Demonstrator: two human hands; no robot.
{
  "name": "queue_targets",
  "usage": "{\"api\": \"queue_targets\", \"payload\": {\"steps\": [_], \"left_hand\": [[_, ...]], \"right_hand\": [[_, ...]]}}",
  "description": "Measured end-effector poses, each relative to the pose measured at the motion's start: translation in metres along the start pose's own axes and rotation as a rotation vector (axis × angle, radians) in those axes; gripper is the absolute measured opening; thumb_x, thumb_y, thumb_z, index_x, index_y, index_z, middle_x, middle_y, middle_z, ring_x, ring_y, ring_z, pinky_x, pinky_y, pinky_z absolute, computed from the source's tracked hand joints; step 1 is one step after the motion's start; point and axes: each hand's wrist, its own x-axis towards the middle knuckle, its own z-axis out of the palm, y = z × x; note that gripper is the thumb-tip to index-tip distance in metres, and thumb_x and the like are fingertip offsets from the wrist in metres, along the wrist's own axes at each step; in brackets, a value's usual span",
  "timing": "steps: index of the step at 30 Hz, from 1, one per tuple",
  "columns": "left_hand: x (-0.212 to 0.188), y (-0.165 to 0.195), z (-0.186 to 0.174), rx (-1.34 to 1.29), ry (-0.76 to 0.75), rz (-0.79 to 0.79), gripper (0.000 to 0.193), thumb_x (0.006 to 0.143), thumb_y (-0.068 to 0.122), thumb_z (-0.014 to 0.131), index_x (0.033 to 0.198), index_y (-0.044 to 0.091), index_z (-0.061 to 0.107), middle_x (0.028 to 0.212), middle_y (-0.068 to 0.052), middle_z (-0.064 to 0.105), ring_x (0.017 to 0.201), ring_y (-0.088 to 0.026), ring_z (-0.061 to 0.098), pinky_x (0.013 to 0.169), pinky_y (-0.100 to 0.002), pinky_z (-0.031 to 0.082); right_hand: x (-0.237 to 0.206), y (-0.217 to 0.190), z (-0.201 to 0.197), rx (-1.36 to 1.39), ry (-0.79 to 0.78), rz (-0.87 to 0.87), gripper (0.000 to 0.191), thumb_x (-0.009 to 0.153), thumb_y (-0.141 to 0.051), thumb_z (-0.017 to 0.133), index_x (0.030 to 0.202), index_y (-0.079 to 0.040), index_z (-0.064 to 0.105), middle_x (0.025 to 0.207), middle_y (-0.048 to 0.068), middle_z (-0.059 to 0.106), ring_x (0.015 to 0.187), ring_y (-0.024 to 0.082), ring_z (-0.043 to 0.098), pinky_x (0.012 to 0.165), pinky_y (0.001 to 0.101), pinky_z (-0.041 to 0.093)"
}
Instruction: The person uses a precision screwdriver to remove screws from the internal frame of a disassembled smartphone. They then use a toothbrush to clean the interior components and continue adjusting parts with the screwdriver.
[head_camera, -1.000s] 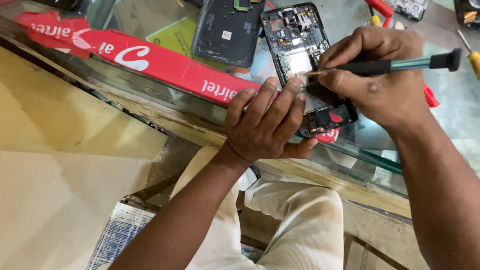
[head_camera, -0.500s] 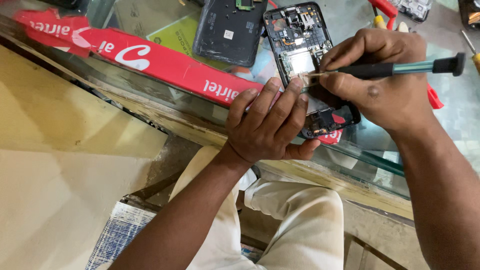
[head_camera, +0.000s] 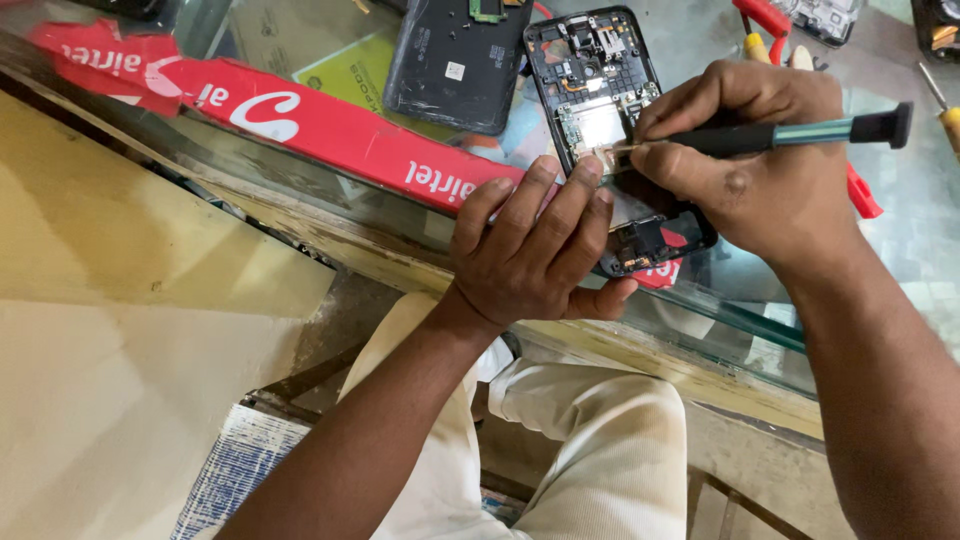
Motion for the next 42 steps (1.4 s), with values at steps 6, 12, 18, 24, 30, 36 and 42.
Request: {"api": "queue_targets", "payload": {"steps": [6, 12, 18, 24, 30, 36, 42], "left_hand": [[-0.0007, 0.0001, 0.0015, 0.014, 0.009, -0.002, 0.061, 0.108, 0.060, 0.032, 0.121, 0.013, 0.069, 0.135, -0.006, 0.068, 0.127, -0.025, 0.059, 0.111, -0.045, 0.033], [-0.0017, 0.0003, 0.0024, 0.011, 0.004, -0.002, 0.060, 0.108, 0.060, 0.032, 0.120, 0.013, 0.068, 0.135, -0.006, 0.068, 0.126, -0.025, 0.058, 0.110, -0.045, 0.033], [-0.0001, -0.0004, 0.0004, 0.004, 0.009, -0.001, 0.059, 0.108, 0.059, 0.033, 0.121, 0.014, 0.069, 0.136, -0.006, 0.068, 0.127, -0.025, 0.058, 0.111, -0.045, 0.034], [-0.0008, -0.0010, 0.0004, -0.002, -0.007, 0.001, 0.059, 0.108, 0.059, 0.034, 0.119, 0.013, 0.069, 0.135, -0.007, 0.069, 0.126, -0.026, 0.059, 0.110, -0.045, 0.034], [-0.0004, -0.0008, 0.0011, -0.001, 0.016, -0.003, 0.060, 0.108, 0.059, 0.033, 0.120, 0.013, 0.069, 0.136, -0.006, 0.068, 0.127, -0.026, 0.059, 0.111, -0.045, 0.034], [-0.0007, -0.0005, 0.0029, -0.008, 0.011, -0.004, 0.060, 0.108, 0.059, 0.032, 0.119, 0.013, 0.069, 0.136, -0.006, 0.068, 0.128, -0.025, 0.057, 0.111, -0.044, 0.034], [-0.0009, -0.0005, 0.0023, 0.002, 0.018, -0.002, 0.061, 0.108, 0.059, 0.032, 0.119, 0.013, 0.070, 0.136, -0.006, 0.068, 0.128, -0.025, 0.057, 0.110, -0.045, 0.034]], "right_hand": [[0.0013, 0.0033, -0.0011, 0.026, -0.049, -0.030, 0.012, 0.089, -0.004, 0.077, 0.087, 0.002, 0.067, 0.096, 0.011, 0.074, 0.084, 0.010, 0.071, 0.076, 0.0245, 0.059], [0.0030, 0.0021, -0.0004, -0.111, -0.028, -0.055, 0.012, 0.087, -0.003, 0.077, 0.091, 0.003, 0.067, 0.098, 0.012, 0.074, 0.084, 0.012, 0.069, 0.077, 0.0262, 0.058], [0.0025, 0.0044, -0.0010, -0.002, -0.057, -0.071, 0.012, 0.092, -0.004, 0.079, 0.090, 0.002, 0.069, 0.098, 0.011, 0.075, 0.084, 0.011, 0.071, 0.079, 0.0240, 0.059], [0.0026, 0.0015, -0.0002, -0.107, -0.024, -0.058, 0.011, 0.087, -0.003, 0.077, 0.090, 0.003, 0.068, 0.097, 0.011, 0.074, 0.084, 0.012, 0.070, 0.077, 0.0249, 0.057], [0.0036, -0.0038, 0.0010, -0.006, -0.027, 0.019, 0.010, 0.085, -0.005, 0.077, 0.087, 0.000, 0.068, 0.096, 0.010, 0.074, 0.080, 0.010, 0.069, 0.073, 0.0241, 0.058], [0.0021, 0.0021, 0.0001, -0.140, -0.029, -0.102, 0.011, 0.089, -0.003, 0.077, 0.092, 0.003, 0.068, 0.100, 0.012, 0.074, 0.086, 0.013, 0.070, 0.078, 0.0258, 0.057], [0.0019, 0.0046, -0.0023, -0.017, -0.066, -0.067, 0.013, 0.092, -0.005, 0.079, 0.092, 0.003, 0.069, 0.099, 0.011, 0.075, 0.085, 0.011, 0.071, 0.078, 0.0235, 0.059]]}}
